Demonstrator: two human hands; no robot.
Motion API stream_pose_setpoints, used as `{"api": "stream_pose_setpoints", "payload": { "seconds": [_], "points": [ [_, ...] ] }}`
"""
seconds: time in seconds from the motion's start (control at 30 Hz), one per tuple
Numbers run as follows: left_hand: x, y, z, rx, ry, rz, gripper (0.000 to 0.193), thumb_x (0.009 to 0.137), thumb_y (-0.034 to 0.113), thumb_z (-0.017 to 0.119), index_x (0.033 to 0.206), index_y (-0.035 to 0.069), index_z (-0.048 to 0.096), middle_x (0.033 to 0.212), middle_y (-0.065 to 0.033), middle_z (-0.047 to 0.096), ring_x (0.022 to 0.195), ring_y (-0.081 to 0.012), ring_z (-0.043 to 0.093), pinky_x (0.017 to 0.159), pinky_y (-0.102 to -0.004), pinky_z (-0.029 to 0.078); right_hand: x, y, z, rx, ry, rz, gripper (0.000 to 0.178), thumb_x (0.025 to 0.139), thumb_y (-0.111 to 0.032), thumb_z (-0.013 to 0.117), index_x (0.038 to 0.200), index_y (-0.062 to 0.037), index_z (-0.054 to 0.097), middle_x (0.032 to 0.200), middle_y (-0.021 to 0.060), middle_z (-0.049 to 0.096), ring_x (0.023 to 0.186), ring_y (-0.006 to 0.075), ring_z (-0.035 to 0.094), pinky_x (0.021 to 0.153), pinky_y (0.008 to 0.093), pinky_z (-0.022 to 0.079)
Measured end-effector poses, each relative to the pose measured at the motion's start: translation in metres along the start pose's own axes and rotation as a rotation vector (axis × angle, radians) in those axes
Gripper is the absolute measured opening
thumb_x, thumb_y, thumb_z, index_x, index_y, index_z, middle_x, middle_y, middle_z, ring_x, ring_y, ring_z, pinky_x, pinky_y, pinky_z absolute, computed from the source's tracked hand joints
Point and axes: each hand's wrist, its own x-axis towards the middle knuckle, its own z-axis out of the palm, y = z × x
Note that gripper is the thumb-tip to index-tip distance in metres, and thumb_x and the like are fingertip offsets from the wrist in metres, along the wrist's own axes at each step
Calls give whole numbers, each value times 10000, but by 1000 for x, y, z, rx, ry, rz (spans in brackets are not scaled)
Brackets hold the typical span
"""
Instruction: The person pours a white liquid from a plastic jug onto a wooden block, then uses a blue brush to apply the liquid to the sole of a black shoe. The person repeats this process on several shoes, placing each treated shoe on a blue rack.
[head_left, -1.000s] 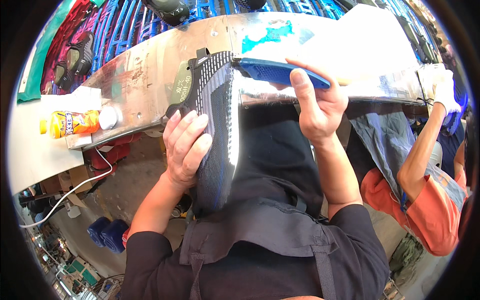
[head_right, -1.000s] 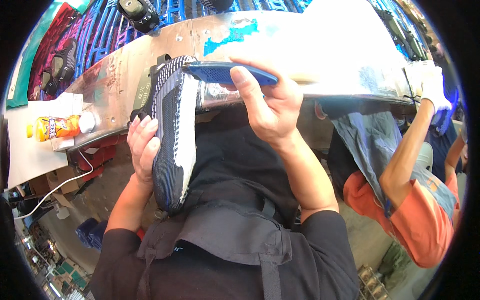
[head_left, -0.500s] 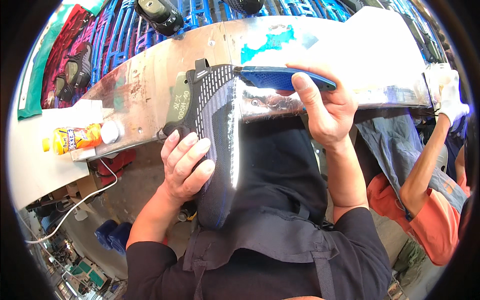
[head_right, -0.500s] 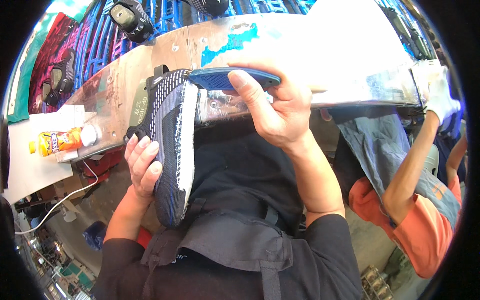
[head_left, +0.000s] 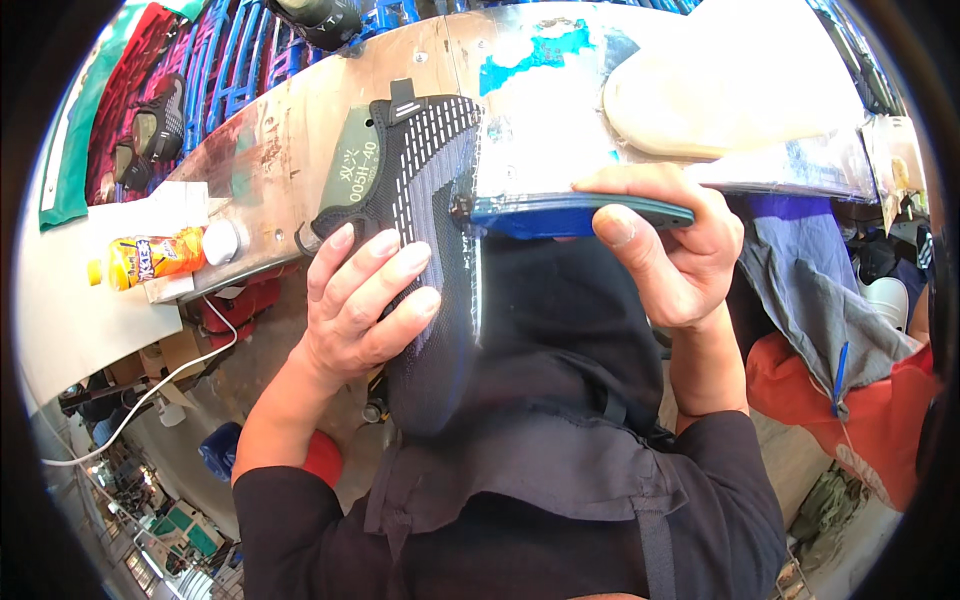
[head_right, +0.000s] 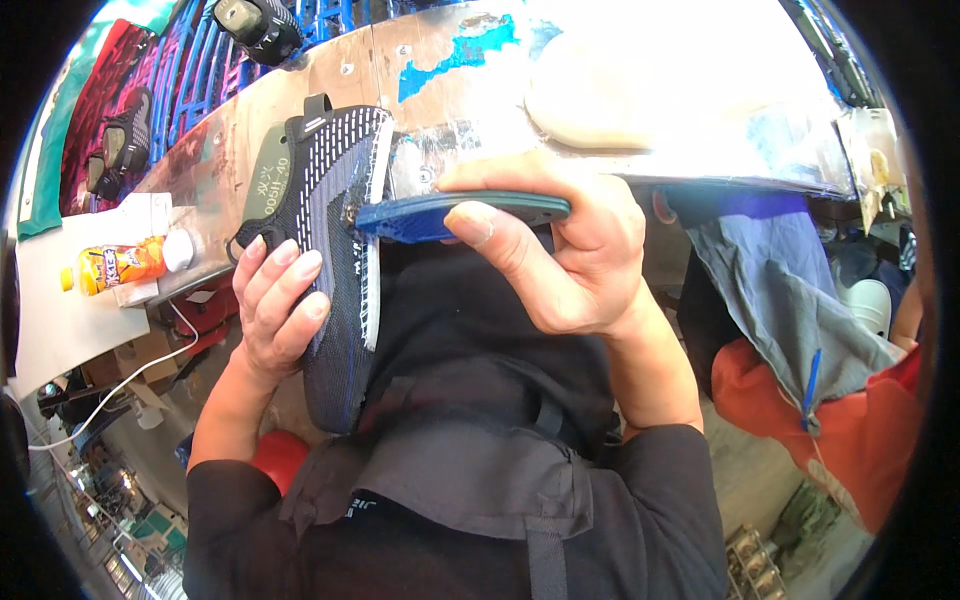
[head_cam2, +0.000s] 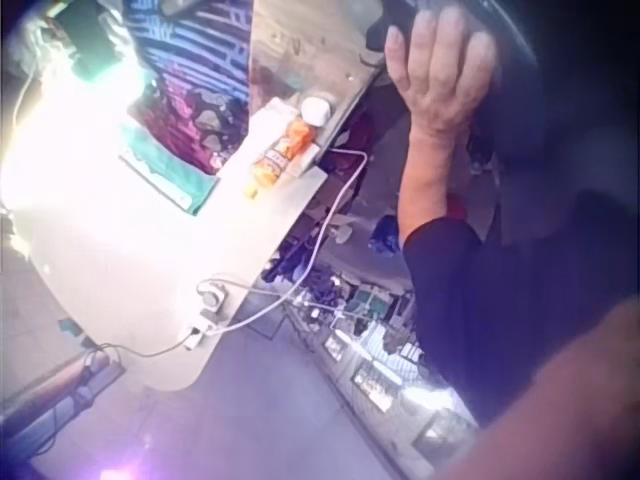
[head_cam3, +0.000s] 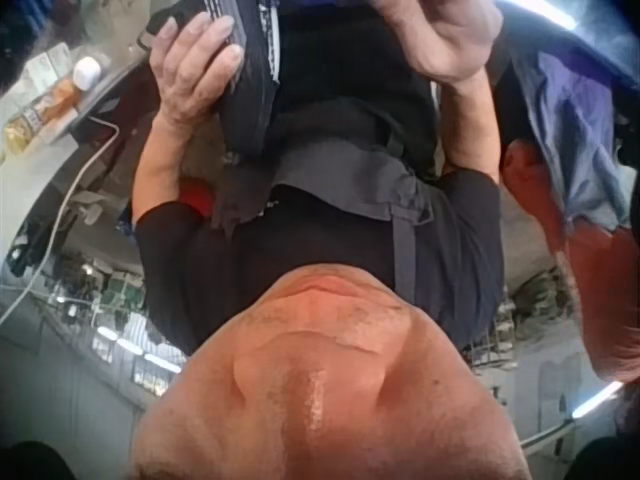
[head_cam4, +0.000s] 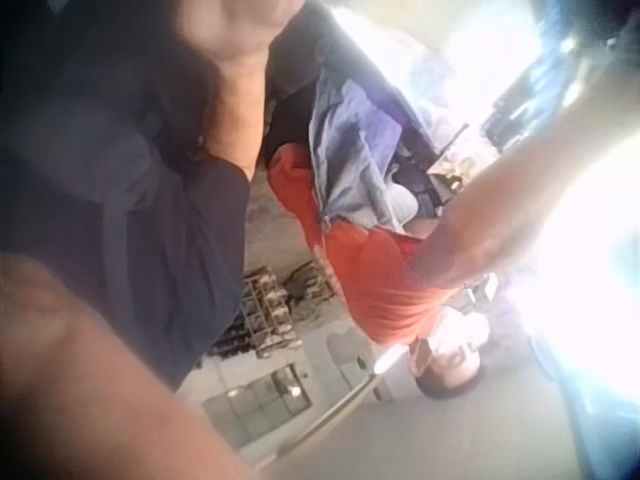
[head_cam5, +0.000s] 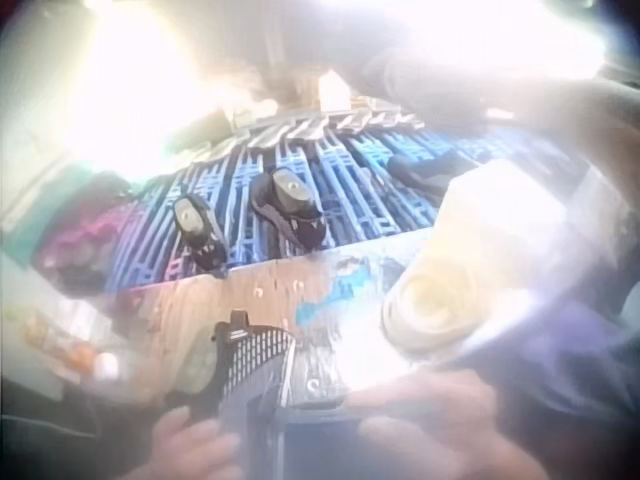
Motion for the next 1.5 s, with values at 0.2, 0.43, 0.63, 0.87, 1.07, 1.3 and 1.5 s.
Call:
{"api": "stream_pose_setpoints", "payload": {
  "seconds": [0.2,0.43,0.63,0.87,1.07,1.3,1.5],
  "points": [
    [3,11,4,17,40,-28,328,973,117,768,1268,208,657,1397,-60,723,1337,-281,665,1249,-536,438,-15,-9,-6,162,-48,101,183,968,30,776,1146,72,776,968,171,823,818,210,813,754,299,625],
    [11,38,22,13,184,-151,344,965,106,759,1294,131,662,1417,-127,710,1337,-319,666,1240,-533,428,-27,-38,-19,168,-51,148,163,951,-3,764,1095,67,795,946,167,830,800,196,812,749,294,626],
    [24,68,41,51,328,-283,448,957,101,749,1390,60,639,1459,-174,671,1363,-350,643,1235,-527,415,-41,-60,-27,137,13,122,181,965,-6,757,1112,96,780,986,191,823,802,229,813,743,308,631],
    [32,77,38,120,273,-293,723,882,205,872,1473,-27,527,1445,-244,637,1343,-410,628,1203,-564,439,-61,-84,-21,181,132,186,205,983,-38,770,1146,87,778,1035,194,816,813,236,806,757,305,618],
    [46,81,36,41,361,-359,631,894,122,782,1476,-37,596,1464,-224,645,1360,-393,615,1205,-528,411,-71,-95,-25,88,161,102,202,986,-60,778,1133,78,780,1041,188,817,849,228,797,786,304,607],
    [65,84,28,9,389,-441,692,857,142,801,1494,-41,602,1446,-221,645,1339,-385,602,1159,-479,393,-71,-116,-33,-17,206,61,226,986,-116,794,1127,60,792,1035,172,817,914,212,779,818,303,585],
    [81,77,22,5,348,-497,890,782,258,892,1551,-28,548,1457,-202,603,1329,-394,560,1164,-495,352,-62,-122,-37,49,243,-9,234,1009,-102,773,1158,77,771,1031,182,795,861,235,793,769,320,610]
  ]
}}
